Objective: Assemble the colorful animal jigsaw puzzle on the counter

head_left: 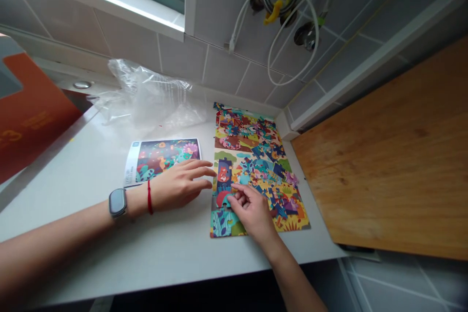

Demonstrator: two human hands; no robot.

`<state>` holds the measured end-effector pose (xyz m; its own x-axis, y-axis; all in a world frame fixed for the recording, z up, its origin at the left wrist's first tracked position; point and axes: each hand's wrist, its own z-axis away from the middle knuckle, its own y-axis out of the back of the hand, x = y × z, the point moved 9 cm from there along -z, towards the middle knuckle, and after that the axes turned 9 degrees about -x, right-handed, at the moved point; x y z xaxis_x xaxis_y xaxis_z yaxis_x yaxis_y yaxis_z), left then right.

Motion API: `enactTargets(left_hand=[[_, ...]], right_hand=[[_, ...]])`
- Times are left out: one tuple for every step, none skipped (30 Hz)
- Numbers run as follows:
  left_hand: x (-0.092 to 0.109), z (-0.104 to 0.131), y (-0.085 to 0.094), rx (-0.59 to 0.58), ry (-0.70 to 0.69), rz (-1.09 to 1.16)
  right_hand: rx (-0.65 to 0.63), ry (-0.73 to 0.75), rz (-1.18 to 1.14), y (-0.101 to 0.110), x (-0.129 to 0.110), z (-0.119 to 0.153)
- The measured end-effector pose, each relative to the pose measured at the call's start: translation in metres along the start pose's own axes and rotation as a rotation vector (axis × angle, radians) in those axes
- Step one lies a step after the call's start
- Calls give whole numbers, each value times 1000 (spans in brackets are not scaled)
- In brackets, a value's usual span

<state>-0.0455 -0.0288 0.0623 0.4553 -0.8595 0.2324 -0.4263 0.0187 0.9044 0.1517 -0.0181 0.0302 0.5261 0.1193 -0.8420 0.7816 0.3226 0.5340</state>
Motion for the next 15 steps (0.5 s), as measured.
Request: enactTargets(left_hand=[[4,2,-2,-1,-2,-3],[8,4,-4,-7,-2,0],[12,5,-7,-15,-6,5],[16,6,-9,-27,-12,11],[19,6,-13,-42,-16,16],[21,7,-16,-60,-18,18],[22,7,-19,-77,-19,18],[22,7,-22,-91,-18,15],[21,7,-24,-101,-15,10],[20,7,-26,-110,-13,5],[19,7,-27,-117,-14,1],[18,7,-28,-123,-13,-3],[18,7,-30,-127,-11,-8],[17,8,-31,-129,-9,-11],[17,8,-32,-128,-8,-11]], right_hand=[[0,11,24,0,-2,1],[-3,24,51,-1,-5,2],[-6,38,84,-2,-7,3],[-10,54,119,-3,-9,5],[-13,68,153,-3,-11,6],[-12,82,181,-4,-13,7],[-8,92,201,-4,-14,7],[-4,98,215,-4,-15,8],[-3,102,226,-4,-16,8],[-3,108,237,-5,-17,8],[-4,115,251,-5,-19,7],[-7,123,268,-6,-20,7],[-9,131,286,-7,-21,8],[-6,139,300,-8,-22,8],[1,145,308,-8,-23,9]])
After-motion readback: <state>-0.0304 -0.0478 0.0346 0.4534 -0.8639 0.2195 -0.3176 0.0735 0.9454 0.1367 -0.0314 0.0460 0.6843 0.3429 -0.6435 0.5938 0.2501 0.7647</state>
